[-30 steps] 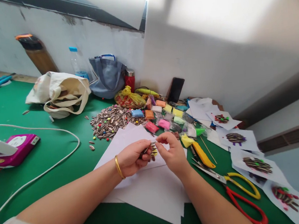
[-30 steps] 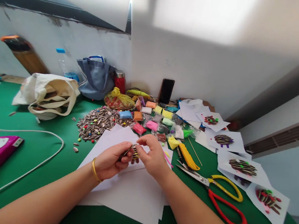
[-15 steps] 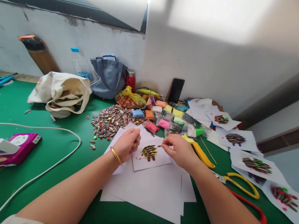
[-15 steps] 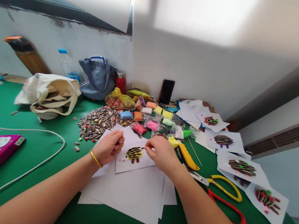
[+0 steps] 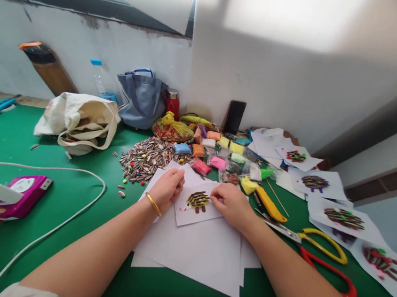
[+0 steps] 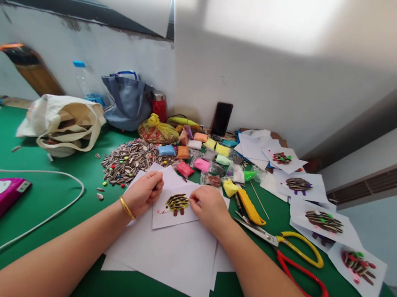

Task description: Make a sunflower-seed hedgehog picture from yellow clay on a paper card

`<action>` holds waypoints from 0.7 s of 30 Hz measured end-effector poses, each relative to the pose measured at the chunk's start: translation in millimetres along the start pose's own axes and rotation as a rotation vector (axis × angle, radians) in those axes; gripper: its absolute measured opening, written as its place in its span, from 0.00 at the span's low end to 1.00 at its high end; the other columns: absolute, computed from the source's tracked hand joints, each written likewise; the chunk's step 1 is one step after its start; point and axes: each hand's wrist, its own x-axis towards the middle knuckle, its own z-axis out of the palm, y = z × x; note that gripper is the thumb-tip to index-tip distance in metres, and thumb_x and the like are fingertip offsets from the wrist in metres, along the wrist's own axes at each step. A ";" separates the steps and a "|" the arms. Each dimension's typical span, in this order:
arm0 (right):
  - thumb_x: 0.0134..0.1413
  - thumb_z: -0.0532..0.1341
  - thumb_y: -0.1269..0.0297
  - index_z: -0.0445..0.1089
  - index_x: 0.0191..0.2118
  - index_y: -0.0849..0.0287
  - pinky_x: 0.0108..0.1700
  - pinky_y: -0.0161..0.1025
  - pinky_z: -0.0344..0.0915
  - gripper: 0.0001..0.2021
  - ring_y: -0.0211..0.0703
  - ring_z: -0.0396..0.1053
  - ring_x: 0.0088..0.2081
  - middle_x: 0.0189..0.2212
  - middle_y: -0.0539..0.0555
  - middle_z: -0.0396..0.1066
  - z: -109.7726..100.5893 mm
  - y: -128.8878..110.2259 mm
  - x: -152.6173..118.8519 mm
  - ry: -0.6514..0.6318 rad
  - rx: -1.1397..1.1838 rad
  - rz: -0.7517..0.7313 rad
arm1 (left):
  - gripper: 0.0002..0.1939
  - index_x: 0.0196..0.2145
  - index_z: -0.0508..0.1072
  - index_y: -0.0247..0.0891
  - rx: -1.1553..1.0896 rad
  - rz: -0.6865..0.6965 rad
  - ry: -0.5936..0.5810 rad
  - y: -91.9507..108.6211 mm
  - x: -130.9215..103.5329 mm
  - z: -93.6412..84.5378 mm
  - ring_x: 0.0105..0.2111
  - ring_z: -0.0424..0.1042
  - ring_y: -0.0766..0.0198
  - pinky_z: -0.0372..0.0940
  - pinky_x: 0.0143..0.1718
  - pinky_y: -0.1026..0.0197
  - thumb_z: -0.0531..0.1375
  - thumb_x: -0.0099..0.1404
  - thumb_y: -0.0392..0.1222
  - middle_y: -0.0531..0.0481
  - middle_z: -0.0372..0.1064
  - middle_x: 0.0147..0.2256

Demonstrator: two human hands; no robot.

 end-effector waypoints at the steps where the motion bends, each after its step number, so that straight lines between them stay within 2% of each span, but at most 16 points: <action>1: 0.54 0.61 0.72 0.71 0.29 0.57 0.38 0.38 0.57 0.05 0.42 0.65 0.34 0.27 0.50 0.70 0.9 -0.2 0.0 0.000 -0.004 -0.005 | 0.14 0.25 0.58 0.38 -0.001 0.001 -0.001 -0.1 0.0 0.0 0.13 0.46 0.77 0.39 0.12 0.71 0.57 0.64 0.47 0.59 0.54 0.20; 21: 0.56 0.60 0.71 0.72 0.29 0.59 0.38 0.39 0.55 0.06 0.44 0.66 0.34 0.28 0.54 0.72 2.5 -8.7 4.3 -0.044 -0.228 -0.069 | 0.14 0.27 0.59 0.38 0.010 -0.015 0.027 -3.2 1.2 0.1 0.12 0.48 0.78 0.40 0.12 0.72 0.58 0.63 0.47 0.59 0.57 0.21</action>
